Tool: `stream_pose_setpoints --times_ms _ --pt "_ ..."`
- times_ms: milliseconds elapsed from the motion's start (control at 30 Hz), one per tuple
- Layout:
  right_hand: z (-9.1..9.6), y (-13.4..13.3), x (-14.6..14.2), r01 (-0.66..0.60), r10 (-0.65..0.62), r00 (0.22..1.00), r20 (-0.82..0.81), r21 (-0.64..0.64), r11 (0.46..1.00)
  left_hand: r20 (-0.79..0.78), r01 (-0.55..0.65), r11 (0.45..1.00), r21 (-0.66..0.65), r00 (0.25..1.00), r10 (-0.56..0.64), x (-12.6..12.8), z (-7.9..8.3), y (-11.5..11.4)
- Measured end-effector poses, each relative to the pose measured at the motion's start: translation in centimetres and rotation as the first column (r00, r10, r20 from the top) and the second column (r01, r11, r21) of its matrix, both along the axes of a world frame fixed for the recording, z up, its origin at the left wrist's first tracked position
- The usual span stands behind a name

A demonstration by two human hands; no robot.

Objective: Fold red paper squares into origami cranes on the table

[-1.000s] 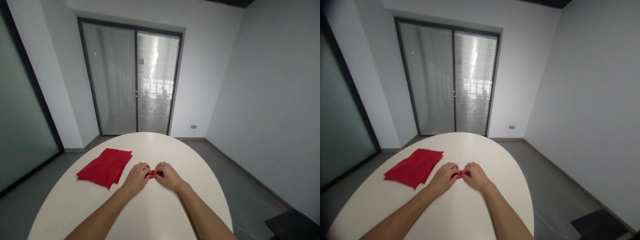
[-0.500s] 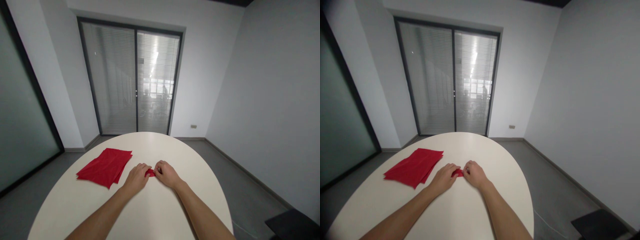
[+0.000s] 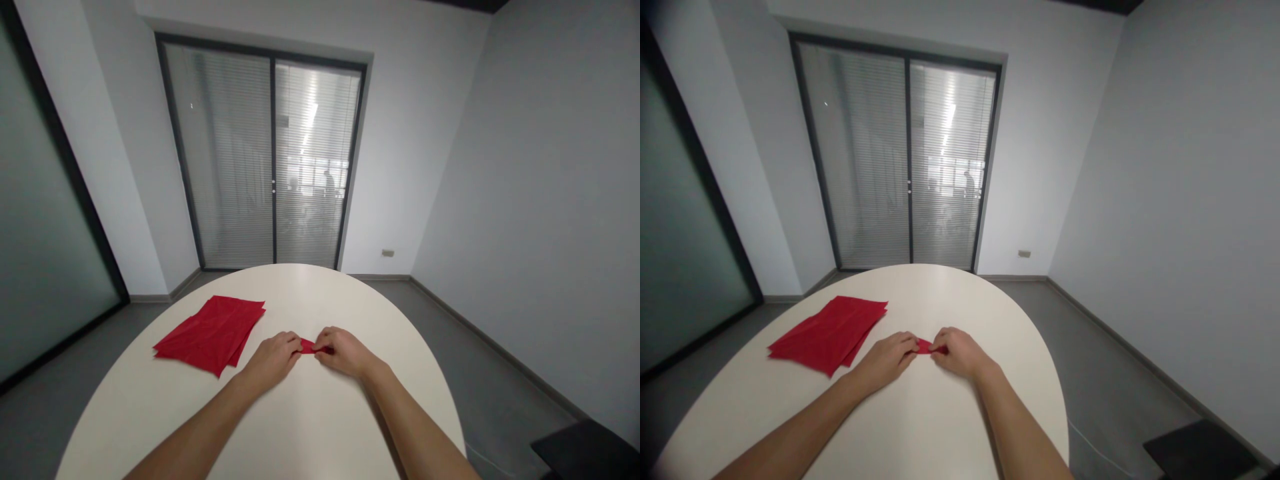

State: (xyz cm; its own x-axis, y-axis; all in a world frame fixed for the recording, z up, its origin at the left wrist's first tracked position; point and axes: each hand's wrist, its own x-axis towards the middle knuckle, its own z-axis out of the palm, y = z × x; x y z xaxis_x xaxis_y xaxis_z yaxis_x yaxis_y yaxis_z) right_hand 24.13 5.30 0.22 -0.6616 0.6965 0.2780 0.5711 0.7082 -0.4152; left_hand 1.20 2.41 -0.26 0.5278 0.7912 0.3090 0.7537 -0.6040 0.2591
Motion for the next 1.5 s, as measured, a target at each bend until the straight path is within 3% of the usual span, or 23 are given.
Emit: stream_pose_setpoints --times_ms 167,333,533,733,1200,1500 --pt "0.7 -0.3 -0.2 0.043 -0.043 0.999 0.019 -0.006 0.999 0.046 -0.001 1.000 -0.011 0.999 0.001 -0.2 -0.5 0.6" --pt "1.4 -1.1 -1.1 0.016 -0.016 1.000 0.017 -0.010 1.000 0.059 0.004 0.997 0.077 0.998 -0.009 -0.3 -0.8 0.8" --pt "1.1 -1.2 -1.3 0.010 -0.020 0.998 -0.053 -0.178 0.984 0.027 0.089 0.995 0.043 0.996 -0.090 -0.6 -0.6 0.8" --pt "0.7 -0.7 -0.7 -0.022 0.016 0.994 -0.111 -0.047 0.999 0.012 0.054 0.998 -0.028 0.998 -0.054 -0.3 0.3 0.4" --pt "0.5 -0.9 -0.9 -0.019 0.015 0.995 -0.100 -0.037 0.999 0.099 0.076 0.996 -0.039 0.993 -0.072 -0.4 0.3 0.1" --pt "-0.9 0.1 -2.1 0.175 -0.169 0.979 -0.117 0.044 0.984 0.227 0.146 0.988 -0.052 0.965 -0.131 -0.7 0.1 0.1"
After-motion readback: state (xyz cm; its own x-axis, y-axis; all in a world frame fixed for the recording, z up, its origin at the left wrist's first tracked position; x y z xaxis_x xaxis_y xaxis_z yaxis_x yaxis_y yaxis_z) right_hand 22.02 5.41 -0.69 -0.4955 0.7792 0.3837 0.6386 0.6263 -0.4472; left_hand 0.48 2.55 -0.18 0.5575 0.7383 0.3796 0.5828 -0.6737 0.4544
